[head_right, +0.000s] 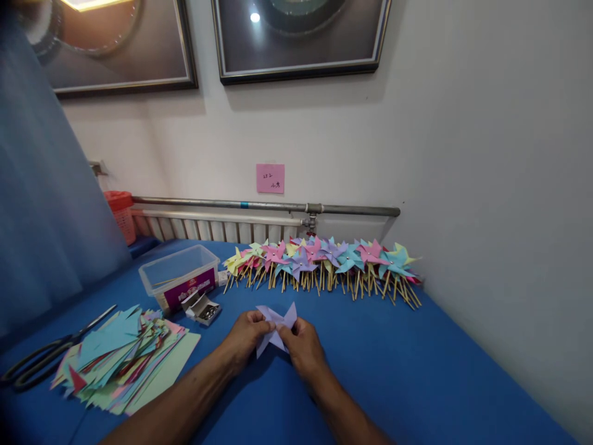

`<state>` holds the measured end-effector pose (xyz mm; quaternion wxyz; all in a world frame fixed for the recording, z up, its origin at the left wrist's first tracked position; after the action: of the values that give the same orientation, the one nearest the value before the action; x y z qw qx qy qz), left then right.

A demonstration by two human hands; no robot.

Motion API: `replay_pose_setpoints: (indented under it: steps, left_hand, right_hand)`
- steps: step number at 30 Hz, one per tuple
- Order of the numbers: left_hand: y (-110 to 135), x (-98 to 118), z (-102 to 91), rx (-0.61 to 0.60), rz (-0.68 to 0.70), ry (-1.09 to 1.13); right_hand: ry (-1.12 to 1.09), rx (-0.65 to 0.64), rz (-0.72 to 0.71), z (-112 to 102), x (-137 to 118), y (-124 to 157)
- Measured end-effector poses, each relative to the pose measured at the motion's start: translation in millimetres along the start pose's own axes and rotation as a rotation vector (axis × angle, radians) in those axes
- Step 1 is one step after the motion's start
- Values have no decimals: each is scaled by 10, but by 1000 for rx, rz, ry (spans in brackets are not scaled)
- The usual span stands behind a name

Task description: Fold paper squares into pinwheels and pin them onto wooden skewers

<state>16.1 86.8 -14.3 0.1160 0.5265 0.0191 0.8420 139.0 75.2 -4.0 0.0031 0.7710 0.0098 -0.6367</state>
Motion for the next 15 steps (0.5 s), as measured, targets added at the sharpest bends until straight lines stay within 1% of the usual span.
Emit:
replay_pose_setpoints:
  steps: [3,8,15]
  left_hand:
    - [-9,1,-23,8,2,-3]
    - [10,28,-82,81,5,-33]
    - [0,6,-30,30,2,-60]
  right_hand:
    - [-5,-16,0,9,-25,14]
    - [-16,-21,9,4,13,-13]
    - [-35,-7,3,-6,77,-37]
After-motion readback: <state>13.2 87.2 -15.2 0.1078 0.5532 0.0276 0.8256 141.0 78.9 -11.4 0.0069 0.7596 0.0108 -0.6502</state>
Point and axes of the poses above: each hand's wrist, its own y-axis away from the middle knuckle, its own z-axis out of the palm, x = y × z, the point moved 9 cm from there along -y, towards the middle knuckle, and after that the axes turned 11 degrees about y, right-handed, at the moved point
